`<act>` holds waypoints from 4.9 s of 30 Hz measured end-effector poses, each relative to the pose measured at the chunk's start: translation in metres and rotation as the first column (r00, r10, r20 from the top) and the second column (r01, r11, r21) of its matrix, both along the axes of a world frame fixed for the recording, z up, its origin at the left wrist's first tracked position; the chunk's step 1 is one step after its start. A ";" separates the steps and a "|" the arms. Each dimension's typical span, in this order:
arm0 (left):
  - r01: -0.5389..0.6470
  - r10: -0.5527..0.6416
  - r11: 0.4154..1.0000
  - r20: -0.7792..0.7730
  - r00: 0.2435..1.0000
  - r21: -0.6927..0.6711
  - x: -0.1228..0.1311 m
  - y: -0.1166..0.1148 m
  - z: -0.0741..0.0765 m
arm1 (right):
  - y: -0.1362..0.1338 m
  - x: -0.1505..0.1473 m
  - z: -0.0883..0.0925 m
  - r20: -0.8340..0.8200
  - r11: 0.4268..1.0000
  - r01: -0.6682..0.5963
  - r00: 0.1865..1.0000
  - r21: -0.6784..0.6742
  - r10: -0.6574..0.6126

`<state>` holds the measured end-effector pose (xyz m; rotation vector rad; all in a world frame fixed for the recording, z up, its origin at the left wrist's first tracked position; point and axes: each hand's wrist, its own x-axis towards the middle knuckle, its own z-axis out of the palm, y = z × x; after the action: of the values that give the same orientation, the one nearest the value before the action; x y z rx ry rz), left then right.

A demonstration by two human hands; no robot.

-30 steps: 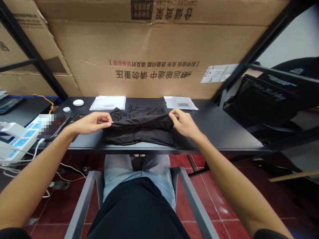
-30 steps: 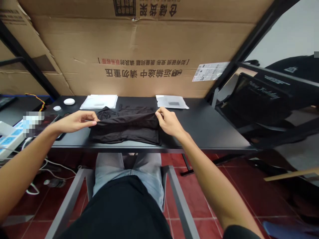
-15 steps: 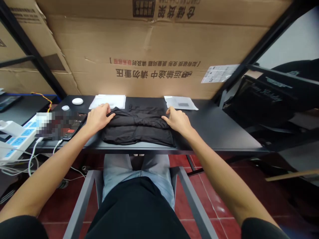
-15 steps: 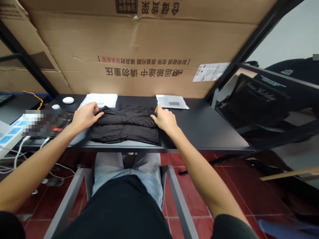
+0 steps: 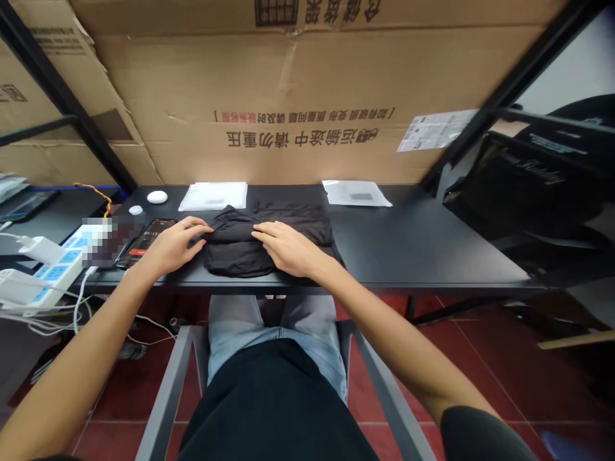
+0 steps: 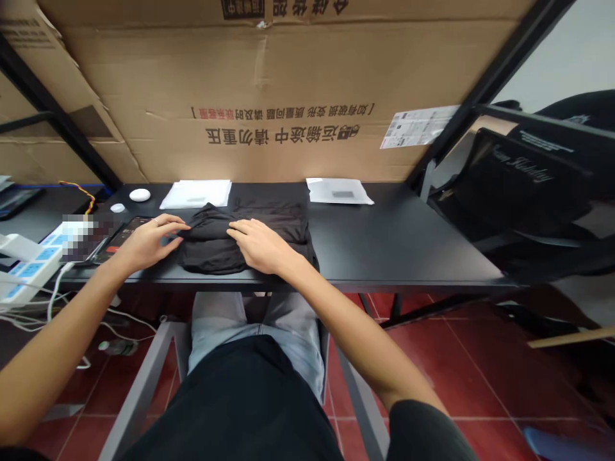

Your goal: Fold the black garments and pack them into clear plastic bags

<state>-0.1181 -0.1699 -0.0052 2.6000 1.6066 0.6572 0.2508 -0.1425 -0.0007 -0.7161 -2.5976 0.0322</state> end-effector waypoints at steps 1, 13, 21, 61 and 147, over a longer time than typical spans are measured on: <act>-0.009 0.009 1.000 0.008 1.000 0.014 0.002 0.001 0.000 | 0.000 -0.006 -0.003 0.015 1.000 0.003 1.000 -0.001 -0.003; -0.071 0.002 0.968 0.274 0.962 0.241 0.072 0.010 0.043 | -0.010 -0.018 -0.013 0.003 0.995 -0.021 1.000 -0.096 0.021; 0.116 -0.164 0.964 0.192 0.968 0.238 0.158 0.026 0.045 | -0.013 0.033 -0.001 -0.297 0.964 0.212 0.921 -0.157 -0.251; -0.068 0.003 0.952 0.212 0.977 0.299 0.163 0.004 0.034 | -0.023 0.040 -0.020 -0.100 0.994 0.065 0.992 -0.091 -0.074; 0.036 -0.065 0.978 -0.139 0.988 -0.206 0.188 -0.001 0.034 | -0.005 0.110 0.008 -0.857 0.848 0.524 0.398 -0.080 -0.327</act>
<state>0.0701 -0.1711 0.0287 2.5801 1.5448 0.2890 0.3605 -0.1478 0.0069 -0.9642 -1.3691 -0.0382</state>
